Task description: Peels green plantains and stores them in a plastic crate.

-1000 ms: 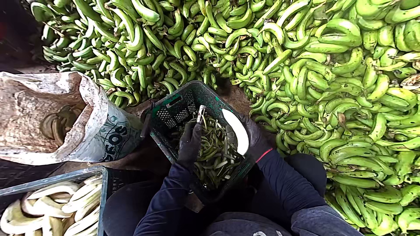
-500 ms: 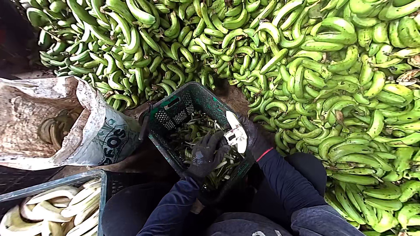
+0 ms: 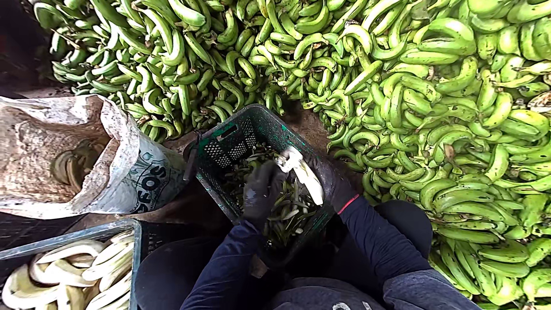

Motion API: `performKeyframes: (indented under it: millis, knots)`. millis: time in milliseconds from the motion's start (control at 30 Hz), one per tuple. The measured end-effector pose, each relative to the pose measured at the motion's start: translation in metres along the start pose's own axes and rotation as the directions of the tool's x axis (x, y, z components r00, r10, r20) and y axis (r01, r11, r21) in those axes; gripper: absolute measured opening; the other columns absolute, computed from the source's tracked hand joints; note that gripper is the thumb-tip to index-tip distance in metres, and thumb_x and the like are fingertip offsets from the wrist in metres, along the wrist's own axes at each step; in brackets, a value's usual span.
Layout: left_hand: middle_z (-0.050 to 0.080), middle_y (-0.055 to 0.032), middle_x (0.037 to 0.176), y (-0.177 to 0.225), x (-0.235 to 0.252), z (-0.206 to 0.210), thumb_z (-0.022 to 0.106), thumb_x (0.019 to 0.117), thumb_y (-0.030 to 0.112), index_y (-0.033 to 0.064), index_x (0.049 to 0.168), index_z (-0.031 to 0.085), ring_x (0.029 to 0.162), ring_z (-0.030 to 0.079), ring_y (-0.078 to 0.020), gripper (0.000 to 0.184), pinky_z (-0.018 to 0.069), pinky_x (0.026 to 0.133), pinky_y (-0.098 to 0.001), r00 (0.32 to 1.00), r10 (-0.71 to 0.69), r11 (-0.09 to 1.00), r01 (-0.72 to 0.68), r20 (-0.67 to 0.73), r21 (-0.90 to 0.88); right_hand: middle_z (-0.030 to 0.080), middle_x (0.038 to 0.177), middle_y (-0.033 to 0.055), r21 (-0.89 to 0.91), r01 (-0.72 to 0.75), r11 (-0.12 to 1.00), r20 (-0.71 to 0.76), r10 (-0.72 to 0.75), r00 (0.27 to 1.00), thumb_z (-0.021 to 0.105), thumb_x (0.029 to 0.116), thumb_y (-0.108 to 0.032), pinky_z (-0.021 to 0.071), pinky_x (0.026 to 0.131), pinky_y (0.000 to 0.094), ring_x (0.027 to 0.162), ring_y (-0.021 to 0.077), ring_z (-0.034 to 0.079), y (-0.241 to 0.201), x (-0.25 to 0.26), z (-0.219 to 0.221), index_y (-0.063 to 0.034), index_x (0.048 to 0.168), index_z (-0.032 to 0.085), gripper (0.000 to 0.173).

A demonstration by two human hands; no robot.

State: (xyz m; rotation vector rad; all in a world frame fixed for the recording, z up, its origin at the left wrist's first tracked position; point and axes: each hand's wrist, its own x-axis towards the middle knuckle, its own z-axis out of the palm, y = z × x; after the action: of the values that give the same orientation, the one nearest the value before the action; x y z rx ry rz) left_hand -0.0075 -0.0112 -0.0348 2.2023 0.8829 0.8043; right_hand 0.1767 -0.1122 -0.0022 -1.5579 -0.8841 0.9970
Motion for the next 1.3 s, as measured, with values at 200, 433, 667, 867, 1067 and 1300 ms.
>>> performKeyframes:
  millis: [200, 433, 667, 867, 1067, 1300]
  knots:
    - [0.065, -0.0065, 0.096, 0.007, 0.006, -0.026, 0.049, 0.1057, 0.04, 0.0081, 0.132, 0.058, 0.077, 0.062, -0.0129, 0.043, 0.0549, 0.07, -0.0357, 0.98, -0.2, 0.95, 0.192, -0.011, -0.247, 0.067, 0.084, 0.0069, 0.627, -0.329, 0.706, 0.123, 0.327, 0.937, 0.033, 0.1094, -0.045, 0.0547, 0.051, 0.0312, 0.063, 0.0163, 0.064, 0.001, 0.017, -0.002, -0.0124, 0.114, 0.06, 0.043]
    - [0.07, -0.0174, 0.103, 0.015, -0.02, 0.007, 0.052, 0.1021, 0.048, 0.0051, 0.129, 0.068, 0.088, 0.07, -0.0314, 0.053, 0.0582, 0.076, -0.0517, 0.956, 0.258, 0.965, -0.263, 0.142, 0.015, 0.069, 0.089, 0.0035, 0.617, -0.206, 0.759, 0.097, 0.186, 0.978, 0.037, 0.1096, -0.033, 0.0571, 0.061, 0.023, 0.071, 0.0086, 0.066, 0.007, 0.016, -0.009, -0.011, 0.122, 0.062, 0.035]
    - [0.071, -0.016, 0.098, 0.012, -0.02, 0.014, 0.057, 0.1002, 0.044, 0.0104, 0.124, 0.072, 0.086, 0.07, -0.0343, 0.044, 0.0584, 0.071, -0.0511, 0.923, 0.361, 0.915, -0.378, 0.129, 0.143, 0.068, 0.089, 0.0047, 0.465, -0.233, 0.854, 0.041, 0.242, 0.97, 0.046, 0.1063, -0.043, 0.0556, 0.062, 0.0252, 0.071, 0.0106, 0.065, 0.01, 0.016, -0.006, -0.0122, 0.121, 0.062, 0.038]
    - [0.068, -0.0131, 0.11, 0.002, 0.003, -0.016, 0.054, 0.1053, 0.032, 0.0039, 0.134, 0.06, 0.093, 0.067, -0.0205, 0.04, 0.0574, 0.084, -0.0428, 0.995, -0.094, 0.985, 0.091, -0.014, -0.149, 0.066, 0.086, 0.0063, 0.398, -0.281, 0.873, 0.035, 0.291, 0.956, 0.043, 0.108, -0.041, 0.0545, 0.056, 0.0306, 0.066, 0.014, 0.062, -0.005, 0.011, 0.004, -0.0114, 0.12, 0.062, 0.037]
    - [0.067, -0.0159, 0.095, -0.011, 0.003, -0.03, 0.041, 0.1078, 0.051, 0.006, 0.13, 0.06, 0.083, 0.067, -0.0279, 0.053, 0.0569, 0.079, -0.0507, 0.821, -0.463, 0.804, 0.548, 0.333, -0.231, 0.064, 0.128, 0.0059, 0.144, -0.084, 0.986, -0.147, 0.105, 0.983, 0.054, 0.1037, -0.039, 0.0557, 0.088, 0.043, 0.106, 0.0186, 0.065, 0.012, 0.019, 0.0, -0.0256, 0.151, 0.046, 0.05]
    - [0.073, -0.0112, 0.108, 0.028, -0.002, -0.013, 0.077, 0.0913, 0.027, 0.0002, 0.138, 0.057, 0.096, 0.071, -0.0159, 0.057, 0.06, 0.09, -0.0365, 0.968, -0.171, 0.893, 0.23, 0.182, -0.387, 0.067, 0.123, 0.0094, 0.088, 0.131, 0.988, -0.169, -0.115, 0.979, 0.055, 0.1048, -0.025, 0.0619, 0.083, 0.0417, 0.103, 0.02, 0.069, -0.005, 0.019, 0.034, -0.0147, 0.146, 0.049, 0.043]
